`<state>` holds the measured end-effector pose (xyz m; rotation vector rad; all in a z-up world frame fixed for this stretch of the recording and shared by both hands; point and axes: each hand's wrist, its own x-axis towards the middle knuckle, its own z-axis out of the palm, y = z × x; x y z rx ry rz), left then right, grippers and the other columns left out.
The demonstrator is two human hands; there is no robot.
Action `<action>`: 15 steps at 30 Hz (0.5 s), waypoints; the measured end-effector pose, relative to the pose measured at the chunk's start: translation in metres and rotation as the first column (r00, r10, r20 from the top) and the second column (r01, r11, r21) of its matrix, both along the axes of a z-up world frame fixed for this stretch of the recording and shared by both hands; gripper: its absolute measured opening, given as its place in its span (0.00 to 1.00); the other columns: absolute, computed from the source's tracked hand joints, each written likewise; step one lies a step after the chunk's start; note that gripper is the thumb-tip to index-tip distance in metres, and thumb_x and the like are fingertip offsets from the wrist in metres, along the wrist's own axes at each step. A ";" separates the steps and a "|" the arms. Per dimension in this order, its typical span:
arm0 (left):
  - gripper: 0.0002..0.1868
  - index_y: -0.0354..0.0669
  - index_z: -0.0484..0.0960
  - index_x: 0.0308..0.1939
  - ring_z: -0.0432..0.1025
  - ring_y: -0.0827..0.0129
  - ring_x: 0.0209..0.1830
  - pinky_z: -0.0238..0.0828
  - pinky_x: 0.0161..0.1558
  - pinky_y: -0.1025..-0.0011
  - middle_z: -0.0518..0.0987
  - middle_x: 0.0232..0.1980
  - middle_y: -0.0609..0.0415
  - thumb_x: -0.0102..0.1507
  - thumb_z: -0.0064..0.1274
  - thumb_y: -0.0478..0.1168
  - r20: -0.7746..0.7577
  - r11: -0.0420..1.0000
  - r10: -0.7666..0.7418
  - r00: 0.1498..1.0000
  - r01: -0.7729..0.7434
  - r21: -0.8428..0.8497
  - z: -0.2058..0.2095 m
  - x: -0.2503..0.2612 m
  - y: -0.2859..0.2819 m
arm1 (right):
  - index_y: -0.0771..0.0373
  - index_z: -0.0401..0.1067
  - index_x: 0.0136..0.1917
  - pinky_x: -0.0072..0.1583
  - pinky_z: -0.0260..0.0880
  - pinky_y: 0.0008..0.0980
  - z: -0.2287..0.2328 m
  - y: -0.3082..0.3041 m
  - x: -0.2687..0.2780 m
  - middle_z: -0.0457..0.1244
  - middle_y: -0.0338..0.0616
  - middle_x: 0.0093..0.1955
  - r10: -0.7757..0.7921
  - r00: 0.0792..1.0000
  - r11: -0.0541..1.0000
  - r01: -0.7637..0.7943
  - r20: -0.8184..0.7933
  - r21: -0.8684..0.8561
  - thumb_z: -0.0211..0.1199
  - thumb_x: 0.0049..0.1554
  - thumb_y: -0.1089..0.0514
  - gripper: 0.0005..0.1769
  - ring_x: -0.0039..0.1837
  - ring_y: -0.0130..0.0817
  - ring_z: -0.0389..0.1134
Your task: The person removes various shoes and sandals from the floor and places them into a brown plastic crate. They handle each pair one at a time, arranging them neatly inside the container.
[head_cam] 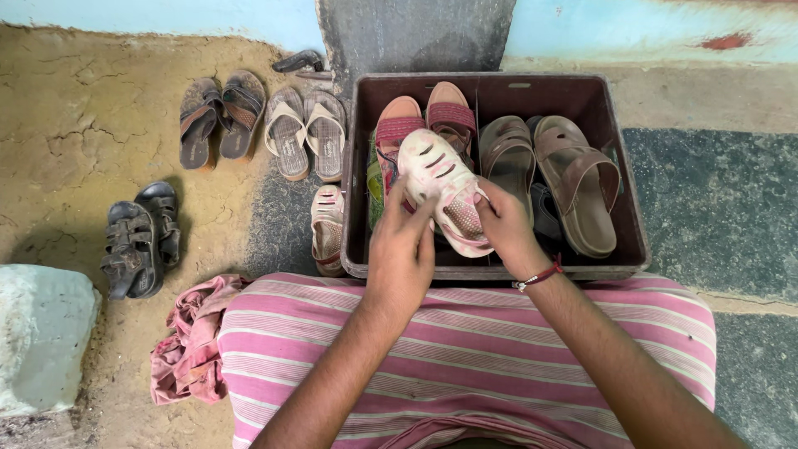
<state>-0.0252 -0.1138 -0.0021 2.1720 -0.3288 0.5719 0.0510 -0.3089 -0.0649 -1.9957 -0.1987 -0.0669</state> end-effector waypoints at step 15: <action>0.22 0.39 0.80 0.61 0.65 0.43 0.71 0.61 0.70 0.52 0.71 0.69 0.38 0.62 0.51 0.28 0.013 0.949 0.287 0.958 -0.286 0.136 -0.055 0.020 0.034 | 0.67 0.74 0.64 0.58 0.72 0.42 0.030 0.000 -0.006 0.69 0.59 0.58 0.228 0.938 0.930 -0.130 0.262 -0.343 0.57 0.59 0.69 0.20 0.58 0.56 0.72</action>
